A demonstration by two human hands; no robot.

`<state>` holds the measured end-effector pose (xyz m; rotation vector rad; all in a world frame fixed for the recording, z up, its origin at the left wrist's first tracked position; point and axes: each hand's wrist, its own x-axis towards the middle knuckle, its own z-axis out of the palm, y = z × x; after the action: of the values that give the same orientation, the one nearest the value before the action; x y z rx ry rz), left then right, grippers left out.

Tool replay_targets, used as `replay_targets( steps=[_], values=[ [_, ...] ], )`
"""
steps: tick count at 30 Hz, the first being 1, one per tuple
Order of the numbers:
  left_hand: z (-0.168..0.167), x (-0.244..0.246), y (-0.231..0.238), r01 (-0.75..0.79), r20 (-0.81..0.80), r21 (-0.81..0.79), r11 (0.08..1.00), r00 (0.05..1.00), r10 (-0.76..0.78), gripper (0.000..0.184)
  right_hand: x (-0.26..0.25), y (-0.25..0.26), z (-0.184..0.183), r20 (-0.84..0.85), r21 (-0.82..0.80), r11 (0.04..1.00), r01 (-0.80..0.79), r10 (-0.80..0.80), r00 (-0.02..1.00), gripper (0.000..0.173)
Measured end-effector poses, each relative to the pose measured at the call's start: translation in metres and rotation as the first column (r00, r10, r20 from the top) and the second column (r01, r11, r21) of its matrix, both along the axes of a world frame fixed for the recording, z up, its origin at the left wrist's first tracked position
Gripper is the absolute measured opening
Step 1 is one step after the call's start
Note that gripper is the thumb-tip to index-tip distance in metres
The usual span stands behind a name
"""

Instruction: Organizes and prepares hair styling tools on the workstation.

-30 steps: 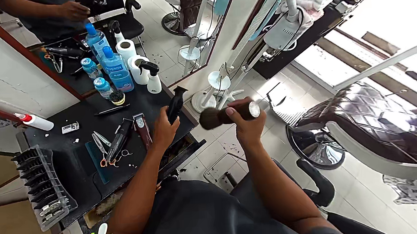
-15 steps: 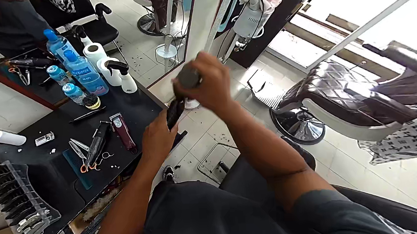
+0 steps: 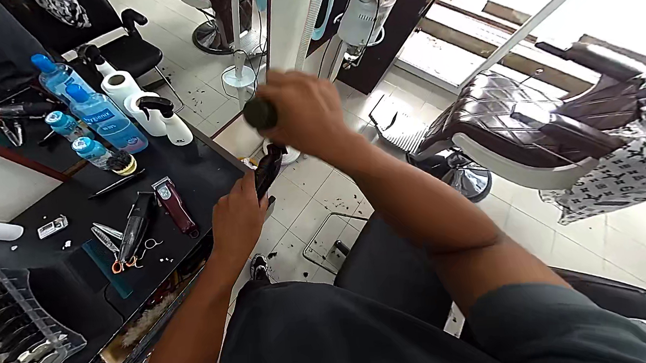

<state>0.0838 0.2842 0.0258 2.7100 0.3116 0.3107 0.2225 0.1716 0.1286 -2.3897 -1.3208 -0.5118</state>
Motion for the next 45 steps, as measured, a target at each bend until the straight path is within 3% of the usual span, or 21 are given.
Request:
replay_targets(
  steps=[2,3,5,6,8,9,11,13,15,17,19,21,22,25,28,30,34,37,39,41,45],
  values=[
    [0.002,0.001,-0.001,-0.014,0.016,-0.020,1.000,1.000,0.014,0.047,0.001,-0.006,0.008,0.072,0.132,0.991,0.036,-0.046,0.996,0.031],
    [0.003,0.001,-0.001,-0.016,0.030,-0.033,0.999,0.999,0.017,0.046,-0.006,-0.006,0.010,0.071,0.154,0.987,-0.053,0.043,0.997,0.032],
    [0.002,-0.001,-0.001,-0.013,0.044,-0.070,0.997,0.999,0.017,0.040,-0.013,-0.002,0.001,-0.008,0.041,0.983,-0.177,0.178,0.984,0.033],
    [0.002,-0.001,0.000,-0.020,0.021,-0.119,0.993,1.000,0.022,0.043,-0.009,-0.001,-0.003,-0.020,-0.002,0.991,-0.131,0.131,0.991,0.032],
    [0.001,-0.001,0.003,-0.058,-0.022,-0.300,0.952,0.998,0.054,0.046,0.005,-0.008,-0.007,0.103,0.127,0.991,0.046,-0.059,0.993,0.029],
    [0.002,0.000,0.006,-0.080,-0.032,-0.407,0.910,0.997,0.073,0.046,0.005,-0.015,-0.005,0.161,0.272,0.960,0.065,-0.112,0.981,0.028],
    [0.001,-0.001,0.010,-0.100,-0.028,-0.622,0.777,0.994,0.105,0.038,-0.018,-0.023,-0.011,0.227,0.481,0.865,-0.140,0.032,0.973,0.027],
    [-0.004,-0.001,0.011,-0.032,0.047,-0.788,0.614,0.993,0.112,0.024,-0.034,-0.017,-0.032,0.286,0.444,0.841,-0.310,0.194,0.938,0.022],
    [-0.007,0.001,0.009,-0.023,0.028,-0.900,0.435,0.994,0.110,0.017,-0.016,-0.011,-0.048,0.278,0.454,0.869,-0.196,0.071,0.958,0.020],
    [-0.003,0.001,0.009,-0.023,0.016,-0.944,0.328,0.993,0.114,0.013,-0.004,-0.014,-0.043,0.194,0.610,0.792,-0.026,-0.118,0.974,0.026],
    [0.003,0.001,0.008,0.014,0.047,-0.969,0.245,0.990,0.130,0.004,-0.026,-0.018,-0.038,0.220,0.664,0.737,-0.122,-0.036,0.975,0.026],
    [0.006,0.000,0.006,0.028,0.057,-0.980,0.196,0.988,0.144,0.010,-0.039,-0.012,-0.051,0.306,0.588,0.763,-0.269,0.098,0.947,0.024],
    [0.007,0.000,0.006,0.013,0.038,-0.985,0.172,0.989,0.144,0.010,-0.033,-0.008,-0.058,0.293,0.576,0.777,-0.252,0.092,0.952,0.023],
    [0.005,-0.002,0.007,-0.015,-0.003,-0.996,0.093,0.993,0.121,0.013,-0.016,-0.012,-0.055,0.130,0.733,0.680,-0.032,-0.095,0.987,0.027],
    [0.009,-0.005,0.006,0.035,0.036,-0.999,0.009,0.991,0.131,0.012,-0.047,-0.014,-0.058,0.264,0.692,0.685,-0.228,0.053,0.963,0.026],
    [0.008,-0.005,0.004,0.026,0.025,-1.000,-0.006,0.992,0.121,0.018,-0.042,-0.006,-0.072,0.322,0.623,0.729,-0.285,0.093,0.942,0.023],
    [0.007,-0.002,0.006,0.002,0.001,-1.000,-0.006,0.992,0.124,0.011,-0.031,-0.013,-0.060,0.121,0.770,0.638,-0.036,-0.091,0.989,0.028],
    [0.010,-0.002,0.004,0.038,0.044,-0.998,0.041,0.987,0.152,0.015,-0.051,-0.008,-0.067,0.243,0.662,0.717,-0.216,0.066,0.968,0.024],
    [0.008,-0.001,0.005,0.010,0.017,-0.999,0.049,0.990,0.143,0.010,-0.039,-0.009,-0.071,0.166,0.637,0.761,-0.121,0.018,0.986,0.026],
    [0.007,0.001,0.008,0.010,0.015,-0.999,0.039,0.992,0.127,0.012,-0.035,-0.014,-0.059,0.064,0.702,0.712,-0.003,-0.059,0.996,0.029],
    [0.013,0.002,0.004,0.060,0.071,-0.995,0.081,0.989,0.131,0.016,-0.049,-0.007,-0.062,0.263,0.601,0.767,-0.225,0.076,0.962,0.019]
  ],
)
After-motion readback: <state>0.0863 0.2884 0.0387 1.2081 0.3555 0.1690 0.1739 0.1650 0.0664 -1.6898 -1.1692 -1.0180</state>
